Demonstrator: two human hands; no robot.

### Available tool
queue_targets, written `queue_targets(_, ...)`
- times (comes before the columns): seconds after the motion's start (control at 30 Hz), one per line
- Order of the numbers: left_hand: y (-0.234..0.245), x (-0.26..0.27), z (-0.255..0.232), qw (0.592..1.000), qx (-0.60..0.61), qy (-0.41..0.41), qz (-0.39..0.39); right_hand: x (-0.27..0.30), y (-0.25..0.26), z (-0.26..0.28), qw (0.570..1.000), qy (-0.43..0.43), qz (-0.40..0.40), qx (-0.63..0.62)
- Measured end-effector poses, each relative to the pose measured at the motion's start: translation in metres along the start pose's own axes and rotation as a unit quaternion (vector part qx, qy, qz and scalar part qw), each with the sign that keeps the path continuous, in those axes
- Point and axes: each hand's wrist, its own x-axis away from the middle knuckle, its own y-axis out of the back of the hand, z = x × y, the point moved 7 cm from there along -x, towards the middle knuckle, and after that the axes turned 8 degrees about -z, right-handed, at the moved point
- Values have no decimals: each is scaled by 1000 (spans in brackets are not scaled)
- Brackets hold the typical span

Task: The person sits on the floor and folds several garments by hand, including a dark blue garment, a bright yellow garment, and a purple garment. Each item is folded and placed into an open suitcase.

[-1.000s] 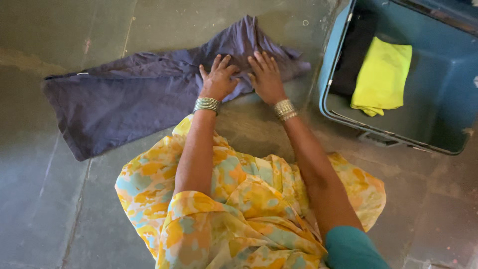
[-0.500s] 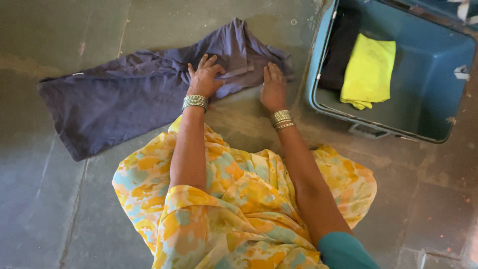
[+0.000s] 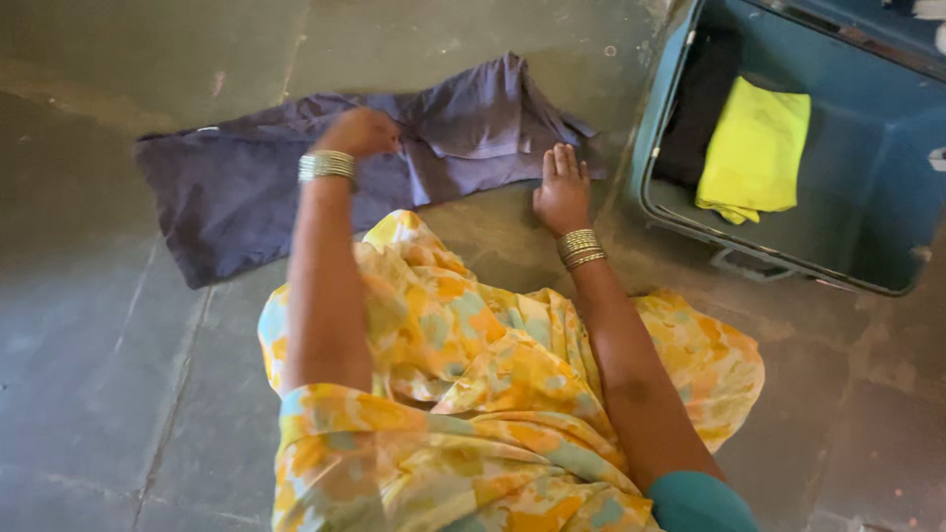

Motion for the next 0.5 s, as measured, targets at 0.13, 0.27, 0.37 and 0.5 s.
queue_targets(0.13, 102, 93, 137, 969, -109, 220, -14, 1, -8, -6, 1000, 24, 6, -16)
queue_targets(0.27, 161, 224, 191, 891, -248, 344, -161, -13, -8, -19, 998, 62, 17, 6)
queue_targets(0.37, 160, 329, 197, 789, -190, 471, -347, -29, -8, -22, 997, 59, 55, 21)
queue_targets(0.5, 133, 374, 207, 731, -96, 550, -392, -43, -7, -26, 994, 40, 102, 31)
